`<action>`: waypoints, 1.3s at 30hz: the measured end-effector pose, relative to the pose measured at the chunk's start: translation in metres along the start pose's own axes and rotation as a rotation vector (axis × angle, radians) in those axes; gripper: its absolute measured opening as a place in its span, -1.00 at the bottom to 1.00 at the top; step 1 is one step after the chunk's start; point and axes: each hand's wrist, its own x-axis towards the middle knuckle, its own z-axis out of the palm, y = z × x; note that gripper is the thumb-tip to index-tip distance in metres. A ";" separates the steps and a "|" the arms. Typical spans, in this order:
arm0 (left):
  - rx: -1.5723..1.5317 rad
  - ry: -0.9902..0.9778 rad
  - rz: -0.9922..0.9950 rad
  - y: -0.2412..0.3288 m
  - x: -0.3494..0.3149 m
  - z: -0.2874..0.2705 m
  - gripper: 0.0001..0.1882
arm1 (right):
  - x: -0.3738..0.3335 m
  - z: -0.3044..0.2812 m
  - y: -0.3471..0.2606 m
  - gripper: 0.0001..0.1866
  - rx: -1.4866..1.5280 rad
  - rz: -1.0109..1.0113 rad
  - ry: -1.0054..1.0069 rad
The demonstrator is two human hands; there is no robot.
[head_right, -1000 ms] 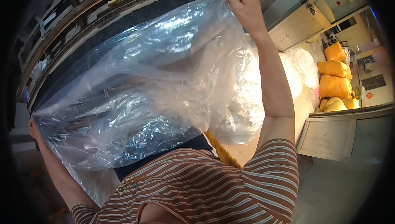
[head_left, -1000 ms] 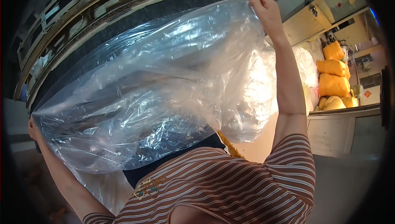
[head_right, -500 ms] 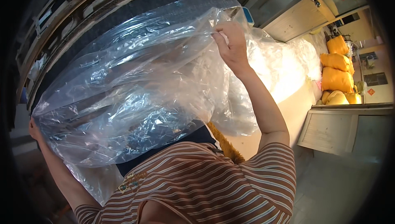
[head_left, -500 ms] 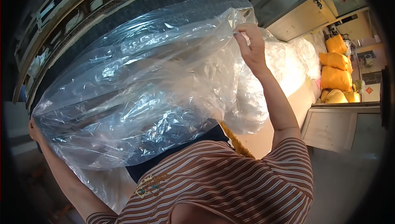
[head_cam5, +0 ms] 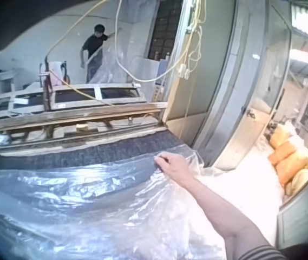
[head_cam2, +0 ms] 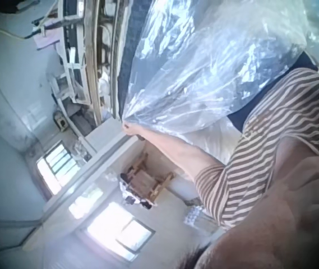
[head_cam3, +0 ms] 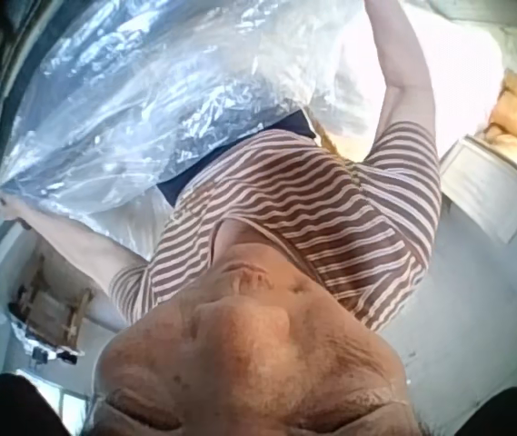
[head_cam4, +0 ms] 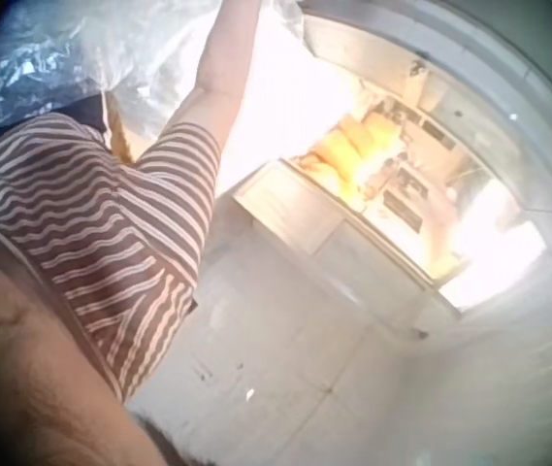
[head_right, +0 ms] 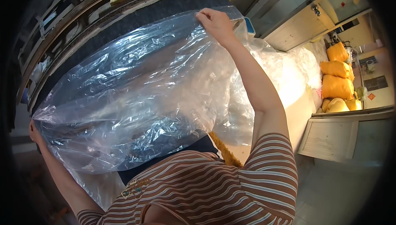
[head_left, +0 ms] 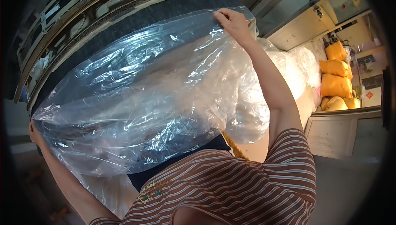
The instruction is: The person wraps a large, dark-colored upholstered object, likely a sofa or mattress, with a clear plastic sheet. They repeatedly pull, smooth, and fold the plastic over the object's surface to ensure full coverage. The person uses both hands to manipulate the plastic, tucking it under the object and adjusting the edges.
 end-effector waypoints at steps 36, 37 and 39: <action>-0.237 0.041 -0.068 -0.026 0.014 -0.010 -0.65 | 0.143 0.068 0.025 -0.87 0.076 -0.092 0.319; -0.185 0.060 -0.045 -0.011 0.007 0.024 -0.64 | 0.133 0.076 0.035 -0.86 0.148 -0.031 0.317; -0.240 0.083 -0.096 -0.009 0.031 0.031 -0.64 | 0.142 0.085 0.032 -0.83 0.320 -0.075 0.324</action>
